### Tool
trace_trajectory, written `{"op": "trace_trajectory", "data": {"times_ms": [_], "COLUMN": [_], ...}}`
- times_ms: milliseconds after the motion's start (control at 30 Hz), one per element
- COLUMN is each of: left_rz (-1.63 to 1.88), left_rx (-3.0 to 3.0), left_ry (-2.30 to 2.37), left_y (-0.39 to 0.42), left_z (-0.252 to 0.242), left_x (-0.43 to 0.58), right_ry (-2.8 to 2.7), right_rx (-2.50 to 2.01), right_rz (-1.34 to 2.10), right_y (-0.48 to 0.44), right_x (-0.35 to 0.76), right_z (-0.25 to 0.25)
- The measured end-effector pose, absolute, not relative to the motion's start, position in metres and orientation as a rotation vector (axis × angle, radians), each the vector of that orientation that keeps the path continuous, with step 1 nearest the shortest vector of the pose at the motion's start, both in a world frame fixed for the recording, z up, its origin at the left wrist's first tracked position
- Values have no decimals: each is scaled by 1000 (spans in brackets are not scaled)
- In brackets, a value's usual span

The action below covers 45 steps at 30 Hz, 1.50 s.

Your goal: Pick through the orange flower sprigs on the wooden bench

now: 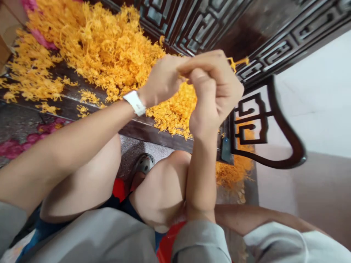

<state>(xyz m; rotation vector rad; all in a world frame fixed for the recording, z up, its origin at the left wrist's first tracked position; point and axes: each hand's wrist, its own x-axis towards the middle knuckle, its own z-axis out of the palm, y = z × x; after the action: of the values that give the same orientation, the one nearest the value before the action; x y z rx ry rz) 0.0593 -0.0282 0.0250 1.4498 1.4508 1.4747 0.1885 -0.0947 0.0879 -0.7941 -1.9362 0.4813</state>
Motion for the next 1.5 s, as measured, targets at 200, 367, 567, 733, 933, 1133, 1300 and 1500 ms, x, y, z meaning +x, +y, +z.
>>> {"op": "trace_trajectory", "data": {"times_ms": [200,367,567,733,933,1133,1300,1500], "left_rz": [1687,1712,1609,1440,1434,1404,1438,1389], "left_rx": [1022,648,593,742,894,739,606,554], "left_ry": [1261,873,787,971,1074,1009,989,848], "left_y": [13,16,3,-1,2,3,6,-8], "left_z": [-1,-9,0,-5,-14,-12,-17,-4], "left_x": [17,11,23,30,38,31,17,23], "right_ry": [-1757,-1979,-1743,-1336,-1158,-924,-766,-736], "right_rx": [-1127,-1233,-1190,-1023,-969,-913,-860,-891], "right_rz": [446,804,1031,1308,1358,1482,1456,1367], "right_y": [-19,8,17,25,28,31,34,39], "right_x": [227,222,199,193,196,207,220,219], "right_z": [52,15,-6,-9,-13,-6,-2,-8]}}
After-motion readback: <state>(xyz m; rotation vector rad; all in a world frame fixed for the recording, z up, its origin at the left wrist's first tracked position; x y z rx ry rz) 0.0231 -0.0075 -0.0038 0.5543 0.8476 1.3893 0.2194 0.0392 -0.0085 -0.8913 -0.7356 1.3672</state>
